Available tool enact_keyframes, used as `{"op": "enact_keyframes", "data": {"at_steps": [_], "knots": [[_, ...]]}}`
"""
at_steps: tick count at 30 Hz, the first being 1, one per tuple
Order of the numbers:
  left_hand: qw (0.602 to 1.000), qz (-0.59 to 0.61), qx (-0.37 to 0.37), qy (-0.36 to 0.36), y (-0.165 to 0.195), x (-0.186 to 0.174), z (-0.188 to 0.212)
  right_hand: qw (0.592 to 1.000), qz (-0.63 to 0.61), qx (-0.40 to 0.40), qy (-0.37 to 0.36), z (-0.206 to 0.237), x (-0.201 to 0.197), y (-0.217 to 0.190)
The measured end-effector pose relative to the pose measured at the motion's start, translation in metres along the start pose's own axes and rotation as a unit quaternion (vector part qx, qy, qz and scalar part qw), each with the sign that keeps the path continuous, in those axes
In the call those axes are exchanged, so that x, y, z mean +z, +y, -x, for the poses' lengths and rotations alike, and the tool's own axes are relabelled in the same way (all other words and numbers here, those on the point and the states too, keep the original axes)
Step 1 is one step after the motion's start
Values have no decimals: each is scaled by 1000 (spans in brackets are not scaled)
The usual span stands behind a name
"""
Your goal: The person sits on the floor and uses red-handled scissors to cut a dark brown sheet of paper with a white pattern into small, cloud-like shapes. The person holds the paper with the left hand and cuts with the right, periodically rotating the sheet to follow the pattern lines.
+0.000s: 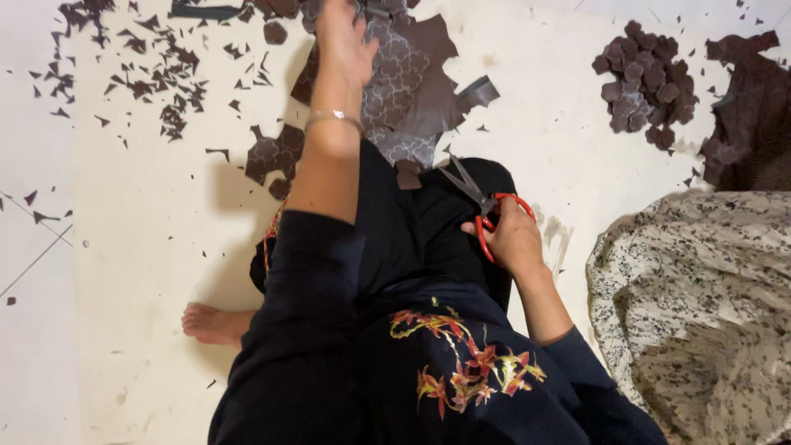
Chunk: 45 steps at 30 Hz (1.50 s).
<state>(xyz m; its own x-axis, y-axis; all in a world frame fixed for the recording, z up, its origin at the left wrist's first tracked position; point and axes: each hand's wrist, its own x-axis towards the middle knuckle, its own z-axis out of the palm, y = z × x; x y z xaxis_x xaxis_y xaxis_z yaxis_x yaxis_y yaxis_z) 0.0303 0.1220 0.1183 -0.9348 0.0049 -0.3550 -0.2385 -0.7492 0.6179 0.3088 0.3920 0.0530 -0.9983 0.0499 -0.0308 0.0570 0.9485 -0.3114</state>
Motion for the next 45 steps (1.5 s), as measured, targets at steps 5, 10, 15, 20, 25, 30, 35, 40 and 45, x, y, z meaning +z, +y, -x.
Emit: {"op": "enact_keyframes", "data": {"at_steps": [5,10,15,20,25,30,35,40,45], "knots": [[798,-591,114,-18,-64,-28,52,999,23,17,-17,0,-2,4],[418,-889,7,-187,-105,-42,98,1000,17,2,-19,-3,-2,8],[254,-922,7,-293,-124,-52,101,1000,11,7,-5,0,0,10],[276,-917,31,-286,-154,-63,91,1000,-12,-13,12,1,1,11],[348,-911,34,-217,-169,-61,92,1000,-5,12,-6,2,0,9],[477,-862,12,-171,-172,-58,99,1000,-14,13,-1,14,-5,12],[747,-656,57,-88,-158,-56,108,992,-54,94,-68,22,-18,26],[956,-246,-113,-112,-146,-62,129,974,-189,108,-61,27,-29,38],[957,-176,-118,-200,-125,-56,178,857,-511,25,-66,34,-39,20]]}}
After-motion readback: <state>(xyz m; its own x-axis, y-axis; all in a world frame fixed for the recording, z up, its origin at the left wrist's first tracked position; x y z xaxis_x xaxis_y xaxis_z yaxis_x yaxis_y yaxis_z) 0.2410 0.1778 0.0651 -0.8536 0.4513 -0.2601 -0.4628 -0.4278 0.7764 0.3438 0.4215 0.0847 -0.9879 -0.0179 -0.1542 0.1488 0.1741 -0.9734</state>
